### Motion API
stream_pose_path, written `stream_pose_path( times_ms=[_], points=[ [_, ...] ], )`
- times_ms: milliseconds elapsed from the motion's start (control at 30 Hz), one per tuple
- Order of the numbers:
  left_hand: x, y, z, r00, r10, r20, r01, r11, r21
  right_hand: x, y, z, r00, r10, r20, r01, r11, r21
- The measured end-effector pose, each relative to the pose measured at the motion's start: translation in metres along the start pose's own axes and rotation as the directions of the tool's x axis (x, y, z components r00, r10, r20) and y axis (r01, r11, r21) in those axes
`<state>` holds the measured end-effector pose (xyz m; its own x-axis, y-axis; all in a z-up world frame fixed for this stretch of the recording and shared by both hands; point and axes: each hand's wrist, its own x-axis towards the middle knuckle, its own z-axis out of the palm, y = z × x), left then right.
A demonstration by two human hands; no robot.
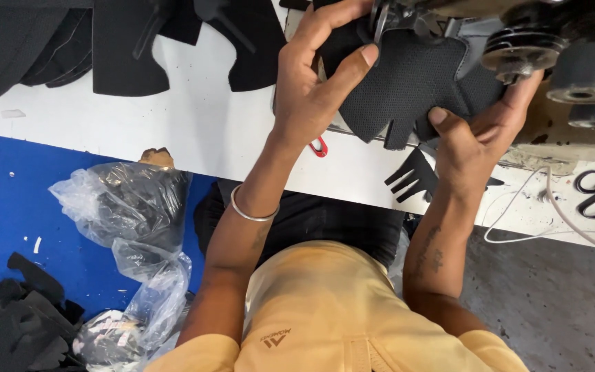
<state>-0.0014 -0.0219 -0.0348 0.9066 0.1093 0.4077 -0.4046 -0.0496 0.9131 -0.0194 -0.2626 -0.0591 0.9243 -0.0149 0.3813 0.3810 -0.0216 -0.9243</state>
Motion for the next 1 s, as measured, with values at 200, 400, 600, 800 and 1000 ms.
stream_pose_path(
  times_ms=[200, 400, 600, 800, 1000],
  points=[
    [-0.005, 0.0, 0.007, 0.999, 0.029, -0.034, -0.028, 0.999, 0.038, 0.015, -0.02, 0.017, 0.971, 0.232, -0.054, -0.199, 0.913, 0.355],
    [-0.007, 0.004, 0.009, 0.998, 0.043, -0.052, -0.037, 0.994, 0.104, 0.016, -0.011, 0.015, 0.967, 0.235, -0.102, -0.189, 0.922, 0.337],
    [-0.006, 0.012, 0.01, 0.998, 0.015, -0.055, -0.006, 0.989, 0.146, 0.022, -0.008, 0.006, 0.982, 0.179, -0.052, -0.163, 0.96, 0.229],
    [-0.01, 0.016, 0.016, 0.997, 0.023, -0.076, -0.009, 0.983, 0.183, 0.019, 0.015, -0.006, 0.97, 0.233, -0.075, -0.192, 0.915, 0.356],
    [0.003, 0.016, 0.005, 0.999, 0.033, -0.02, -0.028, 0.982, 0.187, 0.02, -0.018, 0.013, 0.973, 0.217, -0.078, -0.187, 0.94, 0.287]
  ],
)
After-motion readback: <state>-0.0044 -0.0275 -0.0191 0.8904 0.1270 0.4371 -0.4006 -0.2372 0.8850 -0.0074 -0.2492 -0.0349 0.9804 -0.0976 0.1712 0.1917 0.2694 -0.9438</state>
